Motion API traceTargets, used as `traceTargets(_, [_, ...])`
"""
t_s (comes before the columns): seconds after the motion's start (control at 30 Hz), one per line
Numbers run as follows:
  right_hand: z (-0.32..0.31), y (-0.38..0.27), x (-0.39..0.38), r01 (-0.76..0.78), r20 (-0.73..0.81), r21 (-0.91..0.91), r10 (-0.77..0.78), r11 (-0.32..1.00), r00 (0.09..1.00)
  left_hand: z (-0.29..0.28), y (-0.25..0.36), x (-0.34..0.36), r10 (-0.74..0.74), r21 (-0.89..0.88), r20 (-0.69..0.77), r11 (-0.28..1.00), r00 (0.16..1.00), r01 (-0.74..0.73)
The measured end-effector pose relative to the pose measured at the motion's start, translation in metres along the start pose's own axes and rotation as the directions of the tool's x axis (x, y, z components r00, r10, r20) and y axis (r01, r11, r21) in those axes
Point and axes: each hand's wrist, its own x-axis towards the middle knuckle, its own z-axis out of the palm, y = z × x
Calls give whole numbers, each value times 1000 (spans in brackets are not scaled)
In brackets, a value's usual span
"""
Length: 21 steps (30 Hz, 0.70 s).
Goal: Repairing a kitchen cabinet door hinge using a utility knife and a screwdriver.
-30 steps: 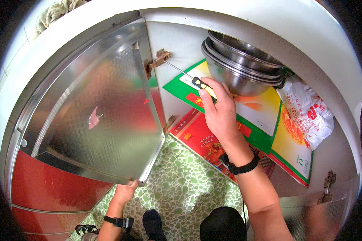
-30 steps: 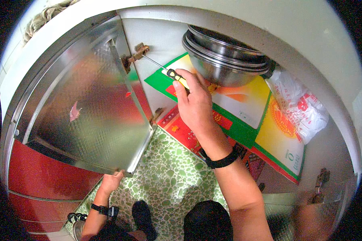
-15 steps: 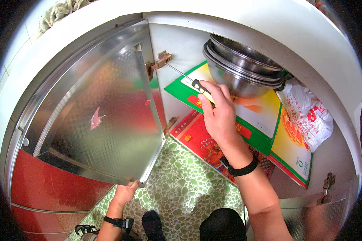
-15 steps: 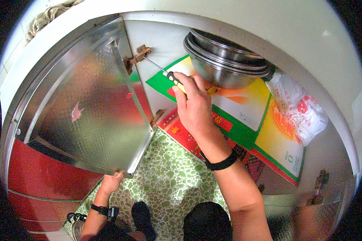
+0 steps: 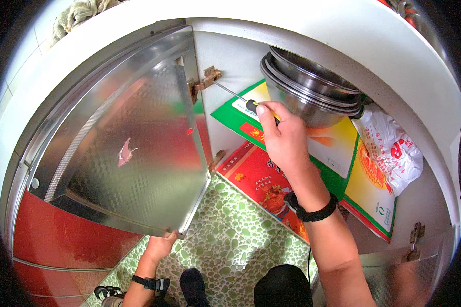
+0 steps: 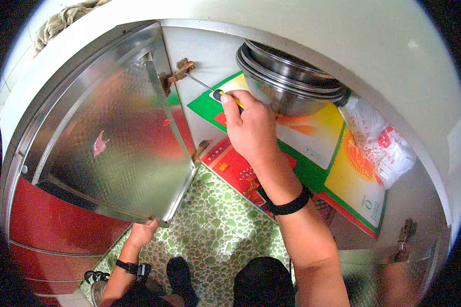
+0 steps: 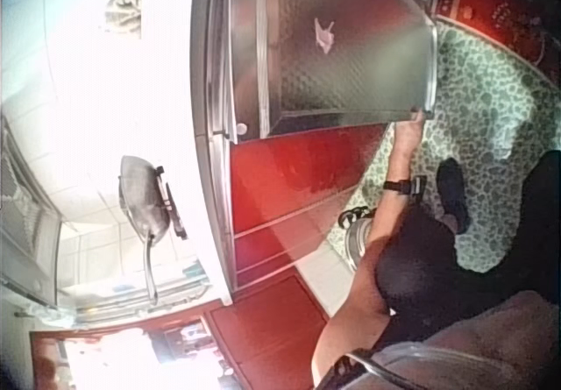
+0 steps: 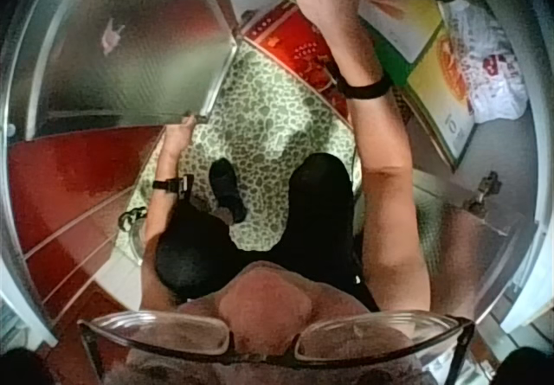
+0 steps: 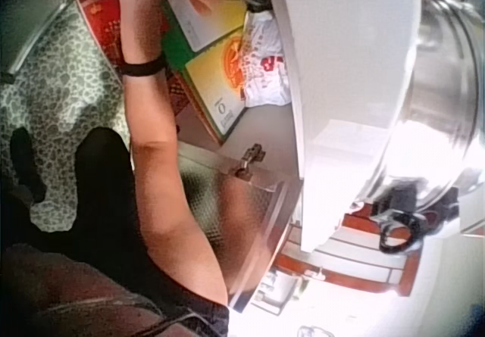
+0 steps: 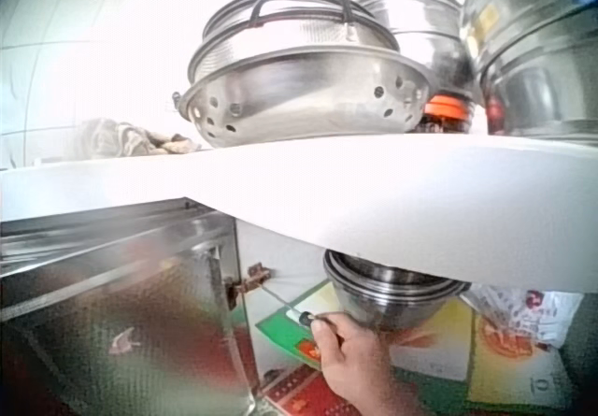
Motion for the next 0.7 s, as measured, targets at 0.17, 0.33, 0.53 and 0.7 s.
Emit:
traceTargets(0.17, [-16,-14,24,-547,313,75,501,834,807,3,-19,-4,69,113,-8,991,998,-67])
traceTargets(0.33, [-28,-23,35,-706,393,324,589,630,706,6,-1,0,133,28,-96,991,986,-131])
traceTargets(0.53, [-39,-25,-5,-689,411,429,553,584,725,-2,13,-3,11,-46,-59,999,998,-14])
traceTargets(0.7, [-53,-5,-89,-821,723,560,418,109,550,4,56,-1,-242,-406,-1,887,970,221])
